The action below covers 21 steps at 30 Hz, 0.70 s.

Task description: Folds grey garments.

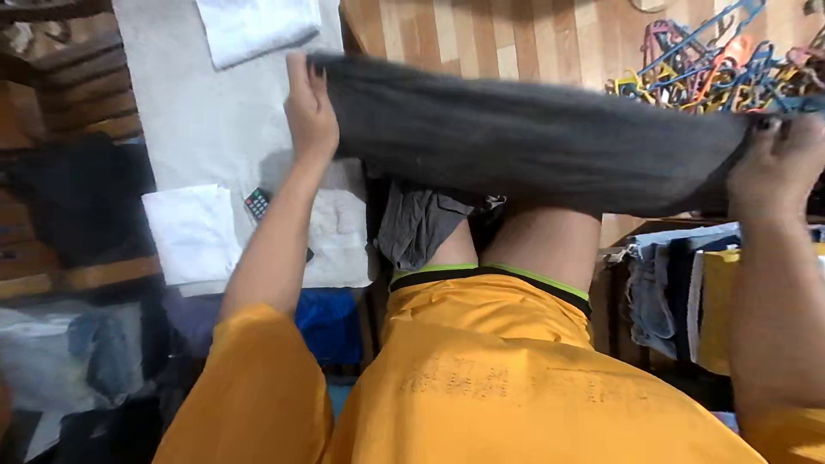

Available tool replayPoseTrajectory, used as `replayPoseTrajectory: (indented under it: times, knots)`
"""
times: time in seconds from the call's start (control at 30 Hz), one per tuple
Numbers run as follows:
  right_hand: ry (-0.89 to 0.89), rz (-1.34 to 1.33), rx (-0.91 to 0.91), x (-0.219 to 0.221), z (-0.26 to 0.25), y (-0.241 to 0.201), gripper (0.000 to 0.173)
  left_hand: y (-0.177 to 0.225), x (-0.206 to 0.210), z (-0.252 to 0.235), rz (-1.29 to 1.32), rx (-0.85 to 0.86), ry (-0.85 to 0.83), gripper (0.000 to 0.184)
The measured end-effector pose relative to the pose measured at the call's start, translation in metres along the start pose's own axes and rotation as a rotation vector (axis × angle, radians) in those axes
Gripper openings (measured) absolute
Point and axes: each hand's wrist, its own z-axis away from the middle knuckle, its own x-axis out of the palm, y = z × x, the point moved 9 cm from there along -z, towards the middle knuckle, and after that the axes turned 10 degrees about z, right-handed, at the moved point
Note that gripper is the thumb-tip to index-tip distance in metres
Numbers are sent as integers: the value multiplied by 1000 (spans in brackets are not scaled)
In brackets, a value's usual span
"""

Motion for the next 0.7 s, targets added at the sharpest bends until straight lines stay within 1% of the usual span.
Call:
replayPoseTrajectory:
  times: [0.03,0.1,0.13,0.17,0.2,0.23,0.3,0.37,0.4,0.47,0.5,0.57,0.63,0.7]
  knots:
    - [6,33,1,-6,-21,3,56,10,-2,-22,-59,15,-40,43]
    - [4,21,18,-14,-45,24,60,22,-7,-46,-114,-97,-197,43]
    - [-18,11,18,-16,-46,39,60,25,-13,-45,-122,-171,-243,45]
    - [-53,7,2,-16,-42,52,59,28,-20,-37,-127,-242,-279,50]
    - [-81,20,-27,-16,-32,56,60,30,-26,-21,-129,-298,-303,57]
    - [-111,30,-41,-19,-15,48,59,31,-29,0,-128,-333,-324,62]
    - [-191,48,-32,-17,25,28,51,20,-28,53,-121,-404,-391,68]
    - [-273,23,-7,-4,64,27,41,-2,-19,110,-122,-459,-452,71]
    - [-311,3,-2,6,81,34,38,-14,-15,137,-124,-480,-483,71]
    - [-334,8,-31,20,104,44,35,-40,-9,183,-146,-451,-498,68]
    - [-326,48,-65,25,111,48,34,-51,-8,198,-164,-449,-496,68]
    - [-293,127,-159,30,119,50,34,-63,-9,215,-171,-484,-490,66]
    - [-231,168,-220,27,124,48,35,-62,-18,217,-165,-486,-456,66]
    - [-169,169,-229,16,125,45,36,-53,-30,213,-170,-436,-410,65]
